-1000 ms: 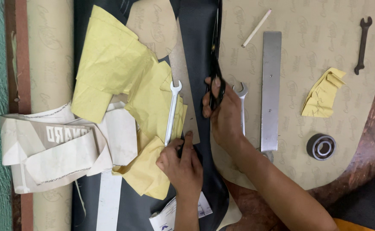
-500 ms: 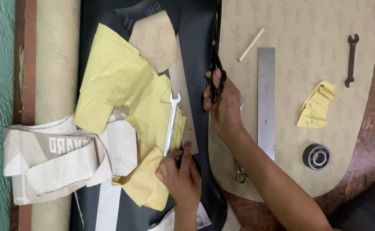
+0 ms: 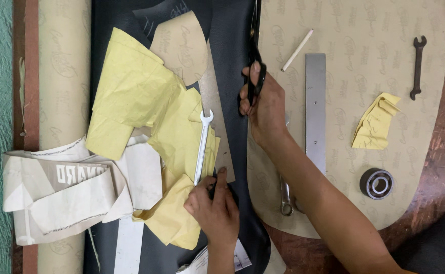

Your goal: The person cuts a shape out of black vinyl using shears. They place a light-colored template on the vinyl, mark around it with a white tool, and then cut the vinyl along the marked lines.

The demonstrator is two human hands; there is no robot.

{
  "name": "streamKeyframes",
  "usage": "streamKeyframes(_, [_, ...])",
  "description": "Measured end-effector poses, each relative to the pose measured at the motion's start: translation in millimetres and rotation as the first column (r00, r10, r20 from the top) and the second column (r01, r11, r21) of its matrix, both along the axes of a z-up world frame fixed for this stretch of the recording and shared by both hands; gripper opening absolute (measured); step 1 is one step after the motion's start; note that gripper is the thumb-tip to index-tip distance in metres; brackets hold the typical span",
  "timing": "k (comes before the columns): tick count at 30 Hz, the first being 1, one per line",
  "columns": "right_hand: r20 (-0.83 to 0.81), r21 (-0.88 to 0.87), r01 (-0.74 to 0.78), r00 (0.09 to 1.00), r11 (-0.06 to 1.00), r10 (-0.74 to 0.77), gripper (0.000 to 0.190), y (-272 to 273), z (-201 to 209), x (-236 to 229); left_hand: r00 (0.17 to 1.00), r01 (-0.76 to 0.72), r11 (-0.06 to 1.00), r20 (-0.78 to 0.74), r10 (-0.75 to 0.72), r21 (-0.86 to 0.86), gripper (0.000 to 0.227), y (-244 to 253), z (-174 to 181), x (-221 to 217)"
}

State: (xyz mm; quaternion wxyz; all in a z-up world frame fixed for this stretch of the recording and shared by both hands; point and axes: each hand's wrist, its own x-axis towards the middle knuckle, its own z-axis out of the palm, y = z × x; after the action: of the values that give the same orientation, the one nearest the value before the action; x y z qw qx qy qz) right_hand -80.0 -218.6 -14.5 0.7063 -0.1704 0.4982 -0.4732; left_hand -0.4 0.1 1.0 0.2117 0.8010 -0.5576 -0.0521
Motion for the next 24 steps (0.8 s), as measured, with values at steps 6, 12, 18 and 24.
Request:
streamKeyframes(6, [-0.034, -0.047, -0.046, 0.998, 0.998, 0.045, 0.050, -1.5, -7.9, -0.2, 1.000, 0.011, 1.000, 0.000, -0.011, 0.008, 0.043, 2.1, -2.6, 1.4])
streamKeyframes(12, [-0.031, -0.040, 0.008, 0.999, 0.999, -0.010, 0.051, -32.0, -5.1, 3.5, 1.000, 0.012, 1.000, -0.003, -0.011, 0.011, 0.044, 2.7, -3.6, 2.6])
streamKeyframes(18, [-0.069, -0.031, -0.011, 0.998, 0.999, 0.009, 0.044, -31.1, -8.3, 3.0, 1.000, 0.004, 1.000, -0.018, -0.004, 0.004, 0.044, 2.5, -4.0, 2.2])
streamKeyframes(24, [-0.039, -0.023, 0.033, 0.999, 0.999, -0.034, 0.045, -58.5, -11.5, 8.9, 1.000, 0.016, 1.000, 0.008, -0.016, -0.005, 0.044, 2.0, -3.7, 2.6])
